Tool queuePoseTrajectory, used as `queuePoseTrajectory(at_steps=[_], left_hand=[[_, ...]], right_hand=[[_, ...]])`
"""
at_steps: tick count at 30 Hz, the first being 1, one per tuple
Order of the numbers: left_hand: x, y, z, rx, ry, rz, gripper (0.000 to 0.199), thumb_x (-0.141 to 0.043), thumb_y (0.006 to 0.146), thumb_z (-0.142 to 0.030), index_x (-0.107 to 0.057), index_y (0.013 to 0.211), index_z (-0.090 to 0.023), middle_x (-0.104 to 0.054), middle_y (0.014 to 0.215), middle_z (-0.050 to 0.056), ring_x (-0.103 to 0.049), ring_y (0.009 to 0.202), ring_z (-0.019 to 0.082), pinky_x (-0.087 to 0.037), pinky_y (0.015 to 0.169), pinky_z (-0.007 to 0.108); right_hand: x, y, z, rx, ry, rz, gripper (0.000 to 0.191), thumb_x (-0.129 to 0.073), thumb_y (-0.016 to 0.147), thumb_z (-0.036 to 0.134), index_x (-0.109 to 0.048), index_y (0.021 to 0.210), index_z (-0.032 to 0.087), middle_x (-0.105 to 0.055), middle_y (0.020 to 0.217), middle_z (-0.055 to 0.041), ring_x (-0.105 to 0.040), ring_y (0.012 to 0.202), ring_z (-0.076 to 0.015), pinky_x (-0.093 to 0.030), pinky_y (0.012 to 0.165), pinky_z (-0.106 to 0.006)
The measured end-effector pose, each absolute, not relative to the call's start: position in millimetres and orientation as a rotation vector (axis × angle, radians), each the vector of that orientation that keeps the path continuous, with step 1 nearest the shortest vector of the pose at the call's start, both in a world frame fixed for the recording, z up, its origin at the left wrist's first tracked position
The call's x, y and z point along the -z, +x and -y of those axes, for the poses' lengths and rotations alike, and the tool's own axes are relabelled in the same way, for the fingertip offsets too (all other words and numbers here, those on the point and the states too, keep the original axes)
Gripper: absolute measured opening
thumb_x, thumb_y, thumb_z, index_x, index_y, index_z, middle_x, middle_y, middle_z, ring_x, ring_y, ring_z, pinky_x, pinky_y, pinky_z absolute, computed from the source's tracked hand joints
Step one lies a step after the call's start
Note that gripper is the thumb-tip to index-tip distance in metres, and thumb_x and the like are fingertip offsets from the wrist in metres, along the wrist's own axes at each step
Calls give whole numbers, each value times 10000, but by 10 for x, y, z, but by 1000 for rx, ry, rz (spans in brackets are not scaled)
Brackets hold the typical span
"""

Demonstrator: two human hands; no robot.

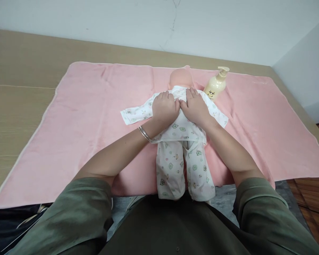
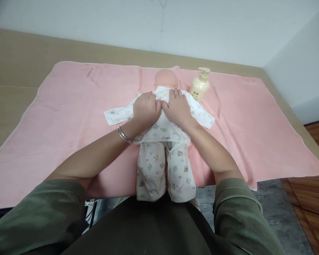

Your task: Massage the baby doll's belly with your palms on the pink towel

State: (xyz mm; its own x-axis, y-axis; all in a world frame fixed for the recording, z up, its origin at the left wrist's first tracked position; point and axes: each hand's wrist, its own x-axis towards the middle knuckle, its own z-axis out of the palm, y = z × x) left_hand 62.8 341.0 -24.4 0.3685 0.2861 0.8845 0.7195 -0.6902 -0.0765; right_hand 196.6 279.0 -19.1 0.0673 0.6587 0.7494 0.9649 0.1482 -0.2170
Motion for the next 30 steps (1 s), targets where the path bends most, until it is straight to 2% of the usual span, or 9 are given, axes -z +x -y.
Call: queuePoseTrajectory(at_steps=[5,8,12,16,23,27,30], left_hand=[[234,638,-3611,1343,-2242,782,472,-346,962,-394,-547,1265,-92,-600,1331,201,-526,1283,328,-381,1130,507],[231,620,-3581,1365,-2272,791,455,-353,960,-395,-557,1249,-110,-609,1319,190,-522,1290,333,-367,1140,529],[215,593,-3460,1378,-2291,824,383,-375,948,-345,-601,1172,-131,-664,1209,163,-583,1198,311,-430,1086,497],[186,593,-3410,1390,-2292,854,368,-398,930,-328,-610,1162,-135,-666,1218,155,-585,1188,304,-455,1061,476],[121,589,-3528,1190,-2347,866,460,-363,943,-336,-537,1268,-61,-574,1350,218,-506,1302,330,-366,1141,497],[128,574,-3506,1181,-2353,804,494,-296,973,-375,-509,1301,-73,-569,1353,218,-500,1306,339,-365,1135,526],[169,579,-3407,1227,-2351,779,449,-300,980,-376,-572,1222,-113,-620,1282,202,-538,1267,339,-385,1119,531]], right_hand=[[211,1989,-2804,498,-1533,1647,584,-453,925,424,-422,1363,39,-343,1528,-233,-240,1468,-383,-241,1191,-569],[181,2013,-2784,510,-1499,1662,533,-482,914,422,-452,1307,64,-450,1437,-228,-355,1399,-369,-319,1146,-552],[165,2020,-2772,523,-1502,1642,502,-481,915,422,-473,1287,86,-553,1330,-208,-503,1241,-359,-416,1043,-530],[175,1950,-2736,630,-1578,1617,485,-439,946,392,-485,1287,51,-571,1314,-223,-522,1220,-355,-420,1031,-495],[206,1722,-2541,766,-1778,1571,454,-311,1001,360,-556,1184,25,-640,1166,-239,-604,1087,-352,-481,909,-452],[180,1811,-2594,673,-1727,1613,464,-317,996,372,-547,1222,39,-614,1240,-234,-568,1170,-353,-461,970,-470],[146,1981,-2726,545,-1623,1678,520,-338,988,422,-482,1322,52,-509,1406,-222,-439,1340,-346,-366,1107,-497]])
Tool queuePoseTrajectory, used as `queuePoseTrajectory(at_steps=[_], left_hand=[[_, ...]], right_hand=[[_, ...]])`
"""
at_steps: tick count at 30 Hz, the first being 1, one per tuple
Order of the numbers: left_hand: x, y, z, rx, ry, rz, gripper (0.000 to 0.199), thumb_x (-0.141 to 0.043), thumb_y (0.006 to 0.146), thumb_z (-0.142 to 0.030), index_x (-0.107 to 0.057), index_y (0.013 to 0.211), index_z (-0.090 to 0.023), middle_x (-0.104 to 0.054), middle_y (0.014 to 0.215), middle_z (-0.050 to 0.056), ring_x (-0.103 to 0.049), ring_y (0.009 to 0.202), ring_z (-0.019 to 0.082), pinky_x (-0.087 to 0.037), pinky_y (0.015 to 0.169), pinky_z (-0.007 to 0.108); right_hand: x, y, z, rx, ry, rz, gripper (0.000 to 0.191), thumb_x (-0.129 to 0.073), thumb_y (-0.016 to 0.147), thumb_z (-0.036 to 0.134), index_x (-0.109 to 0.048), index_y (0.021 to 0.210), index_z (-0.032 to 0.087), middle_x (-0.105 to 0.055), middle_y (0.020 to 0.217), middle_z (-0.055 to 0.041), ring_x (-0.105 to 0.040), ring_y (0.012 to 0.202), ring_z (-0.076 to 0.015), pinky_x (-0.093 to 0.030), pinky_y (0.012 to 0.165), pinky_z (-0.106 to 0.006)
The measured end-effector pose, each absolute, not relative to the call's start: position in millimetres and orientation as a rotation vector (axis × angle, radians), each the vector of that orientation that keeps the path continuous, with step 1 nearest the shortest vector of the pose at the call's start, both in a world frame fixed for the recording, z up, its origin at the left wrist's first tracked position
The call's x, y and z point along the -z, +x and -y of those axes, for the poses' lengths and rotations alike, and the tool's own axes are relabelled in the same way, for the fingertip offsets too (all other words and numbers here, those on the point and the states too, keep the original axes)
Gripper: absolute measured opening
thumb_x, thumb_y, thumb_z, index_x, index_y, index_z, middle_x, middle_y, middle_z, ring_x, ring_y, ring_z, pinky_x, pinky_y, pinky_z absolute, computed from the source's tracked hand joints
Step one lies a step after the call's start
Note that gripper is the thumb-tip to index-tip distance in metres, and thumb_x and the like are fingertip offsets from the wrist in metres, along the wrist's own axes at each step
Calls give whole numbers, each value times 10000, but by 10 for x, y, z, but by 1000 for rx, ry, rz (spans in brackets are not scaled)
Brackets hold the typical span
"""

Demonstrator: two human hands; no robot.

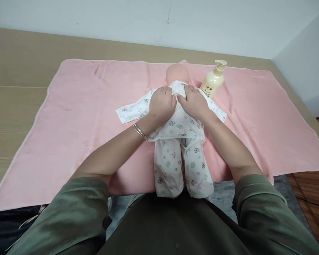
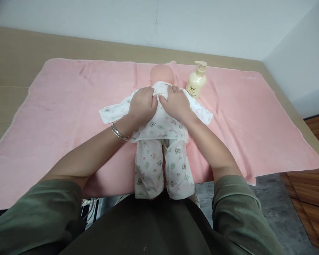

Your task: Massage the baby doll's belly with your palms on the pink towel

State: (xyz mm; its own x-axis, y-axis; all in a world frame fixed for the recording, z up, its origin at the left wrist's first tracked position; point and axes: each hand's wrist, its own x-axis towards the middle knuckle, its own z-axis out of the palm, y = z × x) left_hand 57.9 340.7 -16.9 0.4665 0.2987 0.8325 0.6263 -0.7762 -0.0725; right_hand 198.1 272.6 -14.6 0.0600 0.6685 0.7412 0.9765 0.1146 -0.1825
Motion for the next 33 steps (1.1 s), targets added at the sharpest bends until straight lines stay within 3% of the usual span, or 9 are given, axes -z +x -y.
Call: queuePoseTrajectory(at_steps=[4,11,17,20,24,27,33], left_hand=[[224,591,-3382,1339,-2328,735,419,-309,975,-343,-595,1224,-163,-627,1314,153,-531,1295,311,-384,1137,525],[200,588,-3617,1339,-2347,777,505,-351,967,-452,-544,1325,-153,-580,1391,151,-485,1350,306,-348,1174,519],[256,598,-3413,1345,-2332,708,437,-296,991,-350,-602,1239,-162,-623,1344,136,-520,1328,281,-364,1167,504],[270,606,-3383,1364,-2316,718,425,-307,983,-325,-613,1222,-154,-621,1349,133,-528,1321,280,-377,1159,495],[238,602,-3483,1378,-2341,766,461,-344,972,-409,-562,1305,-175,-579,1404,128,-486,1358,294,-352,1174,508],[212,591,-3539,1376,-2379,792,504,-339,967,-456,-543,1328,-171,-565,1415,138,-480,1359,298,-345,1179,499],[219,589,-3538,1426,-2378,760,495,-338,961,-450,-550,1326,-193,-585,1395,114,-503,1330,289,-365,1164,498]], right_hand=[[156,2081,-2841,522,-1528,1704,550,-327,983,446,-427,1377,76,-455,1463,-207,-362,1403,-353,-276,1165,-560],[290,1781,-2710,685,-1578,1598,525,-295,983,347,-466,1323,-15,-521,1364,-278,-439,1337,-395,-291,1144,-579],[153,1940,-2745,540,-1561,1668,464,-347,957,345,-505,1282,54,-569,1318,-227,-485,1288,-372,-371,1095,-563],[127,2037,-2822,507,-1530,1668,488,-356,951,374,-482,1318,78,-533,1374,-205,-453,1321,-366,-343,1116,-577],[224,1928,-2805,576,-1566,1627,557,-337,958,360,-409,1391,17,-479,1422,-247,-384,1376,-399,-286,1140,-601],[297,1778,-2717,628,-1603,1595,559,-316,973,356,-419,1383,-9,-491,1399,-270,-404,1357,-414,-316,1119,-594],[222,1866,-2729,595,-1571,1626,520,-322,987,421,-481,1346,81,-557,1344,-216,-461,1307,-393,-390,1063,-584]])
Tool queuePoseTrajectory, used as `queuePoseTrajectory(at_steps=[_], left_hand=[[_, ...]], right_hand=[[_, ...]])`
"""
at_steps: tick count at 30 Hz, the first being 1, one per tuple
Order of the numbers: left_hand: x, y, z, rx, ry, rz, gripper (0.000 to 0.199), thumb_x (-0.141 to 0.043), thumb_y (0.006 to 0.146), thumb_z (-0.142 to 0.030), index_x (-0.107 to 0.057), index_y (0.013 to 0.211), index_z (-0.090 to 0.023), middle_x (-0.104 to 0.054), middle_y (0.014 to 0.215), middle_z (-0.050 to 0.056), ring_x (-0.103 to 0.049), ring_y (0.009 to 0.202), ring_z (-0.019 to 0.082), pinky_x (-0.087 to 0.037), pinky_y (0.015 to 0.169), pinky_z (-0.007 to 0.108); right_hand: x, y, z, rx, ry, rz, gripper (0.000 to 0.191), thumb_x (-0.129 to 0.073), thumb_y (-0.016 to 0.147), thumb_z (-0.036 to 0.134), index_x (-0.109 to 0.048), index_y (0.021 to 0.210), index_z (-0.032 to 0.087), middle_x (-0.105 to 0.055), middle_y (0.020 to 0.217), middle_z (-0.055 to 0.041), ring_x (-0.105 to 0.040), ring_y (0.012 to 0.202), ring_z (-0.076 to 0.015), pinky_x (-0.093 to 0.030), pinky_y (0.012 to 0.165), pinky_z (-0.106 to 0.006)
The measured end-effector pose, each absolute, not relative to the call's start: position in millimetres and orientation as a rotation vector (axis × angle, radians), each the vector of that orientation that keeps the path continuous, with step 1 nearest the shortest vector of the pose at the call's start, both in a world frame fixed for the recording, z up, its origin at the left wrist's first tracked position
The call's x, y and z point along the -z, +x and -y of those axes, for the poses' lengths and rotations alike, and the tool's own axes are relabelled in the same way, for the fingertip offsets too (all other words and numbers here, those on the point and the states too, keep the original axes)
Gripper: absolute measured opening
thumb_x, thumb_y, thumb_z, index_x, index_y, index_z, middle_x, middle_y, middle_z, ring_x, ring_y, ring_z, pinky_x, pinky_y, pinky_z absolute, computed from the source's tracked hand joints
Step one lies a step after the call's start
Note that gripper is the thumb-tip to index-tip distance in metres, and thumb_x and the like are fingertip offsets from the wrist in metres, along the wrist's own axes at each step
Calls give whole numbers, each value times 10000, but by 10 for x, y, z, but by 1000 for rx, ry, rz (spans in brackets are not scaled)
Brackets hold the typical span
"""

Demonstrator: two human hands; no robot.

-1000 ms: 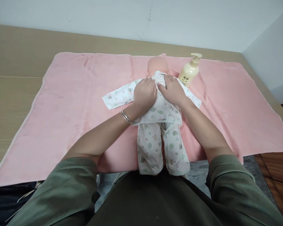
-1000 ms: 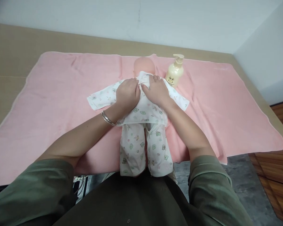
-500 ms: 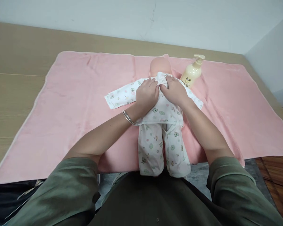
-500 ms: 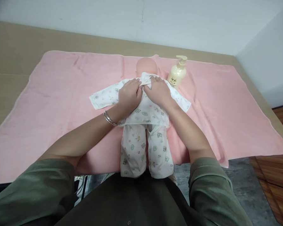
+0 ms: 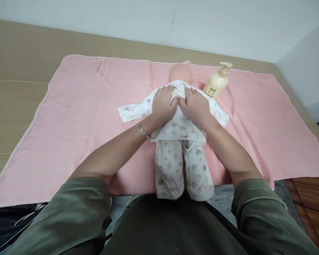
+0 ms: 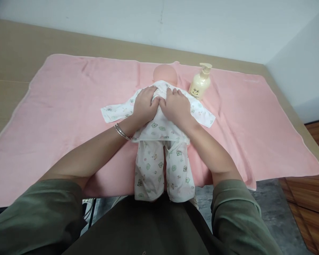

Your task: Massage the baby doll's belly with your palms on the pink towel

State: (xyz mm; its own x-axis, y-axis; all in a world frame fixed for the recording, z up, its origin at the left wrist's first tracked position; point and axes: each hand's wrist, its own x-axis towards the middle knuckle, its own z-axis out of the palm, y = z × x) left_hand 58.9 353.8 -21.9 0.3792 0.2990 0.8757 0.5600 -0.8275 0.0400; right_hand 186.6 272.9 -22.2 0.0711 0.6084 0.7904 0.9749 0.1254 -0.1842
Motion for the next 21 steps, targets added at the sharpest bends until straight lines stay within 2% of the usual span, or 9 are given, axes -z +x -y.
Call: queuePoseTrajectory(at_steps=[4,11,16,21], left_hand=[[223,600,-3534,1438,-2364,773,482,-344,959,-442,-561,1313,-198,-593,1385,111,-501,1330,286,-365,1166,496],[227,600,-3528,1448,-2364,766,481,-342,962,-450,-560,1312,-203,-599,1377,111,-509,1323,288,-370,1160,505],[237,610,-3533,1446,-2343,769,497,-322,970,-471,-559,1313,-201,-592,1386,110,-500,1333,283,-369,1163,497],[238,617,-3524,1446,-2355,770,493,-321,971,-453,-563,1309,-187,-587,1392,118,-492,1341,287,-358,1170,497]], right_hand=[[145,2022,-2820,560,-1518,1680,502,-343,979,455,-511,1316,124,-570,1339,-175,-489,1280,-357,-373,1087,-562],[136,2058,-2825,517,-1506,1692,532,-378,956,452,-483,1360,121,-535,1394,-170,-459,1314,-358,-339,1115,-560],[113,2122,-2817,486,-1472,1707,570,-413,937,497,-482,1378,143,-542,1400,-147,-483,1298,-346,-372,1104,-539],[123,2155,-2853,471,-1483,1681,626,-436,924,516,-456,1403,113,-503,1441,-167,-451,1336,-357,-364,1112,-546]])
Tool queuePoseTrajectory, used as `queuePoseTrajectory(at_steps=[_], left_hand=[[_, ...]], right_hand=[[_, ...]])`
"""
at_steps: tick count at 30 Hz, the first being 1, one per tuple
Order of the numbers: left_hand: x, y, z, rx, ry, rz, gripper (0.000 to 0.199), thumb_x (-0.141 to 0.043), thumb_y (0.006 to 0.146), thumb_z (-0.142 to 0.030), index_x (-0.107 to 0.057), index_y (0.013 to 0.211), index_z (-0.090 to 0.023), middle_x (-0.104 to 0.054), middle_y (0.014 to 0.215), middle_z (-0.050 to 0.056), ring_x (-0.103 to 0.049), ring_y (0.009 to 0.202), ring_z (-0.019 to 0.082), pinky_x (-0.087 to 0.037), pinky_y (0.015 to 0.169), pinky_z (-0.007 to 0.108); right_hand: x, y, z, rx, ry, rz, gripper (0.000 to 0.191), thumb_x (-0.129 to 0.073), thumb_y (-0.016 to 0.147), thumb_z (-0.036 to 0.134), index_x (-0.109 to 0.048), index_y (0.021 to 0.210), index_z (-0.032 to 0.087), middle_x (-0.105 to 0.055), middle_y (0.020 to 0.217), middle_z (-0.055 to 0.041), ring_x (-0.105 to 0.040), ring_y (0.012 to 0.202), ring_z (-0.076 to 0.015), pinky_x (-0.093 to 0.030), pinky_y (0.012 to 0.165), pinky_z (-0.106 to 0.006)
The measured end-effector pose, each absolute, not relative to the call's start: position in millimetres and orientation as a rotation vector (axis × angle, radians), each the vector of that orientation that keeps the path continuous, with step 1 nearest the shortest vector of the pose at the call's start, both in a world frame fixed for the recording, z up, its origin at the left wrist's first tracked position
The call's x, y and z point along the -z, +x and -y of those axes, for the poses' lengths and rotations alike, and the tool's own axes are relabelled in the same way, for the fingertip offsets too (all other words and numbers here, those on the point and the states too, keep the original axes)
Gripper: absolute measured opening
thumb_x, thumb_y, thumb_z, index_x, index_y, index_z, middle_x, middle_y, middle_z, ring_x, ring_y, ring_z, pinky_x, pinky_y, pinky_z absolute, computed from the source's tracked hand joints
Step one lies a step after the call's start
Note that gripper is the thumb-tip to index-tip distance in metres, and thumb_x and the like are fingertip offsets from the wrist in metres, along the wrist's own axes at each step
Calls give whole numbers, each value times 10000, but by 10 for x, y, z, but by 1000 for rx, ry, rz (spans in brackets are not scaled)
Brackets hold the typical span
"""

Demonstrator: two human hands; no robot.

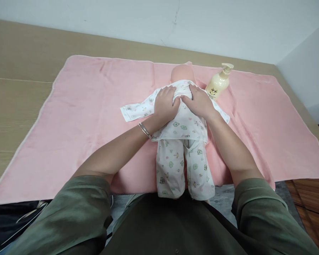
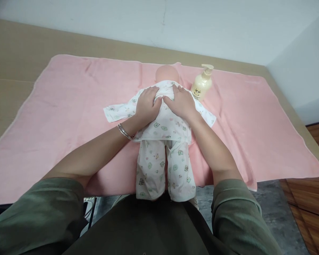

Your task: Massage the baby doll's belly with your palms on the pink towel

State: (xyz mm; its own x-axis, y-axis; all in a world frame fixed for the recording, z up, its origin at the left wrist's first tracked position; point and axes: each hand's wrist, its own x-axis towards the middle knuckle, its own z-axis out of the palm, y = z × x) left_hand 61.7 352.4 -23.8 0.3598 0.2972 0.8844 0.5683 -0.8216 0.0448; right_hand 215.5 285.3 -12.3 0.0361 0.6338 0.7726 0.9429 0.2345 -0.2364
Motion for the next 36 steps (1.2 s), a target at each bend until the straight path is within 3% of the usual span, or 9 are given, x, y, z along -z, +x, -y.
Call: queuePoseTrajectory(at_steps=[4,13,18,23,29,33,36], left_hand=[[238,619,-3521,1446,-2347,773,490,-322,971,-448,-564,1309,-187,-590,1389,116,-494,1340,282,-362,1169,490],[236,612,-3535,1450,-2351,760,490,-326,972,-467,-564,1305,-199,-598,1379,112,-500,1333,284,-368,1164,490],[226,590,-3519,1442,-2376,755,496,-337,958,-425,-564,1299,-146,-598,1371,139,-503,1327,304,-364,1166,495],[229,579,-3531,1454,-2381,742,483,-350,947,-406,-569,1297,-154,-601,1370,127,-508,1322,290,-367,1168,469],[232,582,-3536,1470,-2407,731,492,-344,948,-431,-563,1297,-161,-595,1374,132,-497,1331,302,-349,1174,487],[234,577,-3529,1481,-2413,728,495,-344,952,-448,-566,1295,-168,-599,1369,127,-505,1323,292,-353,1174,464],[234,577,-3538,1493,-2418,716,496,-346,952,-462,-566,1295,-180,-595,1375,120,-499,1327,293,-347,1177,476]], right_hand=[[128,2160,-2863,474,-1484,1676,655,-437,923,532,-422,1427,114,-488,1455,-169,-454,1334,-359,-375,1100,-555],[102,2104,-2780,484,-1529,1663,564,-429,932,523,-562,1281,100,-611,1301,-182,-542,1231,-350,-427,1057,-519],[133,2053,-2752,547,-1522,1620,648,-426,937,527,-449,1412,86,-435,1492,-193,-387,1391,-380,-329,1143,-583],[177,1963,-2726,767,-1393,1575,617,-349,980,476,-293,1520,183,-226,1613,-104,-131,1514,-344,-184,1207,-620],[213,1976,-2824,548,-1429,1711,543,-304,983,375,-373,1483,175,-356,1562,-109,-256,1483,-317,-200,1208,-621],[185,1947,-2729,655,-1361,1625,529,-323,992,393,-337,1496,230,-277,1602,-54,-159,1517,-282,-192,1231,-567],[191,1924,-2735,658,-1409,1595,543,-347,978,353,-329,1497,191,-256,1608,-74,-138,1520,-294,-184,1234,-564]])
